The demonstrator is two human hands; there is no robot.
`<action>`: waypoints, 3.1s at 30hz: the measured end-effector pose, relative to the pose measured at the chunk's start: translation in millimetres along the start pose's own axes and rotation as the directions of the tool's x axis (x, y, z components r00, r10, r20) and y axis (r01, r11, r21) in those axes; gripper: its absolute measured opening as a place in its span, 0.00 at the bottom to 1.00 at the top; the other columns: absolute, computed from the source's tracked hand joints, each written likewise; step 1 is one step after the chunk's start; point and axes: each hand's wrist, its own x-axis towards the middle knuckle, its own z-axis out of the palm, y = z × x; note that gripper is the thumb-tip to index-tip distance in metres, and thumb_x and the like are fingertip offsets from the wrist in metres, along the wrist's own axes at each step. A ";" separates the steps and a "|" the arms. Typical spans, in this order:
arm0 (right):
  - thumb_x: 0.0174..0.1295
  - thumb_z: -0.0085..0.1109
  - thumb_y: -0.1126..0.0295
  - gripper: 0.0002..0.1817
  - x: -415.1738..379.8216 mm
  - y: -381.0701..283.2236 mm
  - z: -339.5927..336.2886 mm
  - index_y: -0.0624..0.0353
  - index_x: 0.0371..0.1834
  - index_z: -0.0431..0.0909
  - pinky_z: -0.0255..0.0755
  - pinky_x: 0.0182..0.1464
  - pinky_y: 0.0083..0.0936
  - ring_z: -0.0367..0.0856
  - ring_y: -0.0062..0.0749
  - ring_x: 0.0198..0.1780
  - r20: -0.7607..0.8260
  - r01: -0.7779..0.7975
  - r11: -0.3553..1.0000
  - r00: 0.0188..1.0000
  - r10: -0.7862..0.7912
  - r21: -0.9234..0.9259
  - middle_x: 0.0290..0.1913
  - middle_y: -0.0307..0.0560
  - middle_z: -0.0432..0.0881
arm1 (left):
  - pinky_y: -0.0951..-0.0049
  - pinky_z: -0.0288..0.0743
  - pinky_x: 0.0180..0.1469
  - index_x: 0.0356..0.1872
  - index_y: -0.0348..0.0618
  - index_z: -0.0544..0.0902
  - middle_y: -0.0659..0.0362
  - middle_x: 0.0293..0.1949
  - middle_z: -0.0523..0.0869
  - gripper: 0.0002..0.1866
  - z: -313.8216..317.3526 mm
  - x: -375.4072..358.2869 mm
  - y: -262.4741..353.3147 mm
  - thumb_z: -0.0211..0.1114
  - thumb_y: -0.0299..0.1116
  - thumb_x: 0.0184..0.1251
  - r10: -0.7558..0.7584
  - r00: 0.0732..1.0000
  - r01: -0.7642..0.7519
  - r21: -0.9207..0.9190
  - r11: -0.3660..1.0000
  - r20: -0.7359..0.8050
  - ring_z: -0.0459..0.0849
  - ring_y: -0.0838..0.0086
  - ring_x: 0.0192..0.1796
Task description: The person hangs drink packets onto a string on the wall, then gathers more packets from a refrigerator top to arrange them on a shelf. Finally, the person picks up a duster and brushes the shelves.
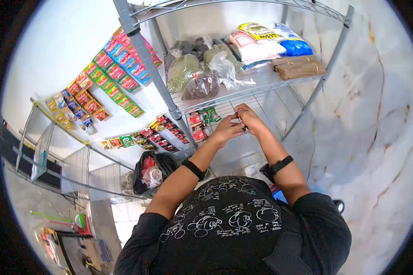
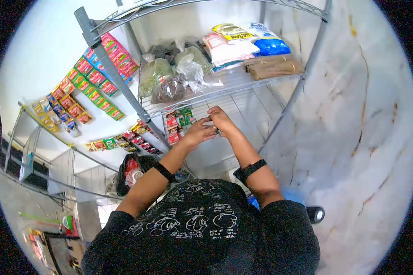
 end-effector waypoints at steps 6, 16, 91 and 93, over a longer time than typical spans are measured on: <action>0.57 0.43 0.75 0.15 -70.1 -2.2 45.3 0.59 0.48 0.70 0.66 0.29 0.26 0.69 0.28 0.36 -0.205 -0.077 0.992 0.974 0.097 0.102 0.38 0.45 0.72 | 0.67 0.79 0.53 0.64 0.35 0.59 0.49 0.48 0.78 0.29 0.8 -55.6 -12.0 0.60 0.23 0.63 -0.023 0.991 0.021 0.020 1.000 0.133 0.81 0.66 0.48; 0.59 0.57 0.75 0.06 -173.6 38.1 137.5 0.58 0.39 0.75 0.67 0.34 0.18 0.75 0.20 0.33 -0.287 -0.056 0.997 0.955 0.071 0.059 0.32 0.36 0.77 | 0.70 0.81 0.47 0.52 0.36 0.70 0.52 0.43 0.81 0.15 -68.4 -168.0 -32.8 0.58 0.23 0.65 -0.037 0.992 0.034 0.024 0.999 0.118 0.83 0.69 0.44; 0.66 0.35 0.36 0.36 -650.3 200.8 415.7 0.53 0.65 0.63 0.67 0.59 0.35 0.72 0.33 0.58 -0.787 0.484 0.661 0.550 0.280 0.574 0.61 0.48 0.71 | 0.54 0.45 0.71 0.70 0.41 0.58 0.45 0.70 0.57 0.33 68.4 -624.1 -191.0 0.43 0.52 0.71 0.266 0.406 -0.504 -0.029 0.863 0.874 0.53 0.52 0.73; 0.68 0.39 0.43 0.26 -703.0 236.0 419.3 0.52 0.54 0.69 0.76 0.45 0.35 0.79 0.34 0.45 -0.846 0.789 0.405 0.529 -0.066 0.462 0.47 0.43 0.79 | 0.54 0.40 0.71 0.69 0.39 0.58 0.43 0.71 0.56 0.35 91.4 -671.6 -227.0 0.41 0.55 0.70 0.292 0.210 -0.697 -0.066 0.714 0.933 0.53 0.51 0.73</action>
